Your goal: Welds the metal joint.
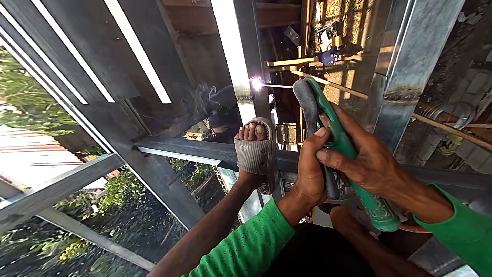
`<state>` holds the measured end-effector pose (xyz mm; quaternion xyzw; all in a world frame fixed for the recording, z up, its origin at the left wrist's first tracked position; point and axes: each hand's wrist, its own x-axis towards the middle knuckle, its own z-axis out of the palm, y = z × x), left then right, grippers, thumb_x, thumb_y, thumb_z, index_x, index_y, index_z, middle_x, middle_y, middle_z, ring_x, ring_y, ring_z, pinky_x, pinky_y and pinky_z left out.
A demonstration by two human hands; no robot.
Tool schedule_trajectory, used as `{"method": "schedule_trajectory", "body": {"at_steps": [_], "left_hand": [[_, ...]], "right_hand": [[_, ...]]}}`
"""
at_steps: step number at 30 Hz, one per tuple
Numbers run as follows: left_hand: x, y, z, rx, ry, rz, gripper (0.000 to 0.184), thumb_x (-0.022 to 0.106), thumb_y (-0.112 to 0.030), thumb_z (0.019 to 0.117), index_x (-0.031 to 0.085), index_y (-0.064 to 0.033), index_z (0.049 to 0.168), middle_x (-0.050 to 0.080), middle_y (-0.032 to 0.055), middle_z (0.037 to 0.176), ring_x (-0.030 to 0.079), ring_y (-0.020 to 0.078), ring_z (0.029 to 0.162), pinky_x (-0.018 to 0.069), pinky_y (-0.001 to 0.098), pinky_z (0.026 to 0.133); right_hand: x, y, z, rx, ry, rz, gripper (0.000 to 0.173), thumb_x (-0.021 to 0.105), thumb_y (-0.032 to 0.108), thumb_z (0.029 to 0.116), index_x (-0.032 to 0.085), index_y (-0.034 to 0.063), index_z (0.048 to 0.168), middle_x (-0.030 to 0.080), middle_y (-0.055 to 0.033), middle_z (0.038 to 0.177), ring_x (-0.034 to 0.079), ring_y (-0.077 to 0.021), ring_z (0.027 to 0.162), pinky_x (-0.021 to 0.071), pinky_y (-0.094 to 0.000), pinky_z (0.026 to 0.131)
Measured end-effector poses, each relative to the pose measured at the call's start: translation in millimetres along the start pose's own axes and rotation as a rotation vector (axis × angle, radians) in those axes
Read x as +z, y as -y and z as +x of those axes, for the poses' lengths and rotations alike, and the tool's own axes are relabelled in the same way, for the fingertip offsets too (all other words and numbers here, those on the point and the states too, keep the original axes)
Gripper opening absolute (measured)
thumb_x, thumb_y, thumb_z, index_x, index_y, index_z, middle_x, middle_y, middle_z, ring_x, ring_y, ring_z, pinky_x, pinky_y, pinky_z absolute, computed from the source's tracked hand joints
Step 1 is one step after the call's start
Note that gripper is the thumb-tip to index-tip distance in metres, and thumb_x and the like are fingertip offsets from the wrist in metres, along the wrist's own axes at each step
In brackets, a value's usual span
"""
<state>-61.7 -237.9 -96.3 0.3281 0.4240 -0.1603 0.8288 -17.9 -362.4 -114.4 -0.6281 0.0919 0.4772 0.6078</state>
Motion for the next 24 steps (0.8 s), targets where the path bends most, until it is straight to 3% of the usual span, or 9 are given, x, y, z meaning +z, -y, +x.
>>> {"method": "schedule_trajectory", "body": {"at_steps": [6, 12, 24], "left_hand": [[-0.3, 0.2, -2.2, 0.006, 0.004, 0.012, 0.040, 0.056, -0.053, 0.0963, 0.067, -0.0155, 0.090, 0.063, 0.0033, 0.067, 0.063, 0.0095, 0.053, 0.0558, 0.0260, 0.050], [-0.4, -0.2, 0.6, 0.013, 0.009, 0.013, 0.040, 0.053, -0.052, 0.0983, 0.066, -0.0150, 0.091, 0.062, 0.0037, 0.067, 0.062, 0.0098, 0.051, 0.0551, 0.0258, 0.048], [-0.3, -1.8, 1.4, -0.004, 0.004, 0.000, 0.041, 0.056, -0.055, 0.0964, 0.067, -0.0150, 0.092, 0.063, 0.0047, 0.068, 0.063, 0.0110, 0.051, 0.0558, 0.0270, 0.048]], "right_hand": [[0.1, -1.7, -1.6, -0.010, -0.005, -0.027, 0.099, 0.074, 0.066, 0.0809, 0.028, 0.0358, 0.163, 0.068, 0.0012, 0.099, 0.067, -0.0090, 0.069, 0.0597, -0.0287, 0.055], [-0.1, -0.3, 0.1, 0.001, 0.001, 0.005, 0.098, 0.075, 0.063, 0.0821, 0.026, 0.0387, 0.163, 0.068, -0.0011, 0.098, 0.065, -0.0116, 0.062, 0.0583, -0.0298, 0.049], [0.2, -0.8, 1.9, 0.013, -0.008, -0.028, 0.099, 0.074, 0.067, 0.0801, 0.027, 0.0374, 0.163, 0.069, 0.0000, 0.103, 0.068, -0.0104, 0.071, 0.0599, -0.0305, 0.056]]}}
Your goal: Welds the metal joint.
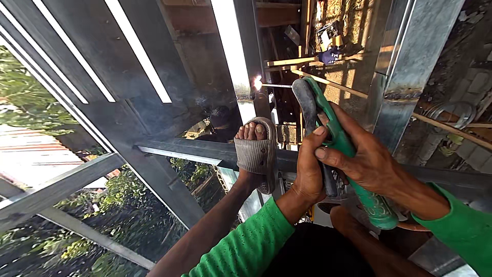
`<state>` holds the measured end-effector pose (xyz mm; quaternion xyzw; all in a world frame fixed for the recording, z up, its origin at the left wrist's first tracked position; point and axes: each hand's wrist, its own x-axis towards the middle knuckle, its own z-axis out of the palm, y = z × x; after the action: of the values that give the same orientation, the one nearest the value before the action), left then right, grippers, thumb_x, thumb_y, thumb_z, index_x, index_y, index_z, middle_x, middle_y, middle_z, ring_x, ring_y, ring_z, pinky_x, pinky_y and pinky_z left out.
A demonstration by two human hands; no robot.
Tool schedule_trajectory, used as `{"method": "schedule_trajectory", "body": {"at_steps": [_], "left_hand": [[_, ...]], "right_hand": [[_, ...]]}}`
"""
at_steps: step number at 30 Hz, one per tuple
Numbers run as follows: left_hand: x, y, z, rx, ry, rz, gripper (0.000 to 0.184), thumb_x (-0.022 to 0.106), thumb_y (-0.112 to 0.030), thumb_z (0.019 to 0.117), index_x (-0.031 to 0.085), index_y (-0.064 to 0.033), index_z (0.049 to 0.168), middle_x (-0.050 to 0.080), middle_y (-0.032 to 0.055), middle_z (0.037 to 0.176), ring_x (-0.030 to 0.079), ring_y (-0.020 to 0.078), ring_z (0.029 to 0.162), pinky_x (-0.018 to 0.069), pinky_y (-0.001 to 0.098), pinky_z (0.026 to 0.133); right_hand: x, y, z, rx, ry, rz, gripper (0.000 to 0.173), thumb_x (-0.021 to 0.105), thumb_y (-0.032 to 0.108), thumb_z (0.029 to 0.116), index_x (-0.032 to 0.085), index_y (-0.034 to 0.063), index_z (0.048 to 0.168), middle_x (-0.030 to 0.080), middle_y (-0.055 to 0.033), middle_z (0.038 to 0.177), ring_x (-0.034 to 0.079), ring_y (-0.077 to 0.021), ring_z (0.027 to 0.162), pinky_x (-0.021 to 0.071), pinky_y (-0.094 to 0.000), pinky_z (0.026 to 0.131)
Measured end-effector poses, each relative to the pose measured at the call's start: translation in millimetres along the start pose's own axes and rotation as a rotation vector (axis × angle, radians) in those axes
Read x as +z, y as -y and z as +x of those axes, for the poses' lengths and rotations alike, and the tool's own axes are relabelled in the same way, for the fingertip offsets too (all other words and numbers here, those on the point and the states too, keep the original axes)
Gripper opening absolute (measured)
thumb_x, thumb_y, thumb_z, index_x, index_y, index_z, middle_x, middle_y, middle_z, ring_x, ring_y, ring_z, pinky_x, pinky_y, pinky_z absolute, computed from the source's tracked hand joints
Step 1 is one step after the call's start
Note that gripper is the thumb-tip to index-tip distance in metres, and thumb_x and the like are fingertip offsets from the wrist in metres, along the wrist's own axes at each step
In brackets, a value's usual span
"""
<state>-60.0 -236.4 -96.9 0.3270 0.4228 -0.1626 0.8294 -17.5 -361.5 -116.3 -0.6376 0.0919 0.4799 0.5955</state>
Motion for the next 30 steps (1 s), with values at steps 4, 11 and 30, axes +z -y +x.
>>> {"method": "schedule_trajectory", "body": {"at_steps": [4, 11, 30], "left_hand": [[-1.3, 0.2, 1.2, 0.001, 0.009, -0.003, 0.042, 0.057, -0.056, 0.0960, 0.066, -0.0155, 0.092, 0.062, 0.0044, 0.068, 0.061, 0.0107, 0.050, 0.0555, 0.0271, 0.047], [-1.3, -0.3, 1.8, -0.004, -0.001, -0.005, 0.041, 0.056, -0.055, 0.0964, 0.066, -0.0155, 0.092, 0.062, 0.0047, 0.067, 0.061, 0.0112, 0.050, 0.0551, 0.0276, 0.047], [-2.3, -2.7, 4.2, 0.001, 0.003, 0.008, 0.040, 0.056, -0.055, 0.0971, 0.066, -0.0158, 0.094, 0.063, 0.0052, 0.070, 0.062, 0.0119, 0.051, 0.0555, 0.0282, 0.047]], "right_hand": [[0.5, -1.5, 1.0, -0.004, 0.010, 0.032, 0.098, 0.074, 0.065, 0.0818, 0.026, 0.0375, 0.163, 0.068, -0.0013, 0.099, 0.066, -0.0130, 0.063, 0.0593, -0.0322, 0.050], [2.7, -2.7, -3.7, -0.004, -0.013, -0.020, 0.094, 0.073, 0.064, 0.0835, 0.027, 0.0413, 0.162, 0.069, 0.0016, 0.104, 0.067, -0.0069, 0.073, 0.0580, -0.0272, 0.061], [1.7, 0.6, 5.4, 0.001, 0.007, 0.040, 0.099, 0.074, 0.065, 0.0814, 0.027, 0.0354, 0.163, 0.068, -0.0028, 0.098, 0.066, -0.0134, 0.061, 0.0588, -0.0321, 0.049]]}}
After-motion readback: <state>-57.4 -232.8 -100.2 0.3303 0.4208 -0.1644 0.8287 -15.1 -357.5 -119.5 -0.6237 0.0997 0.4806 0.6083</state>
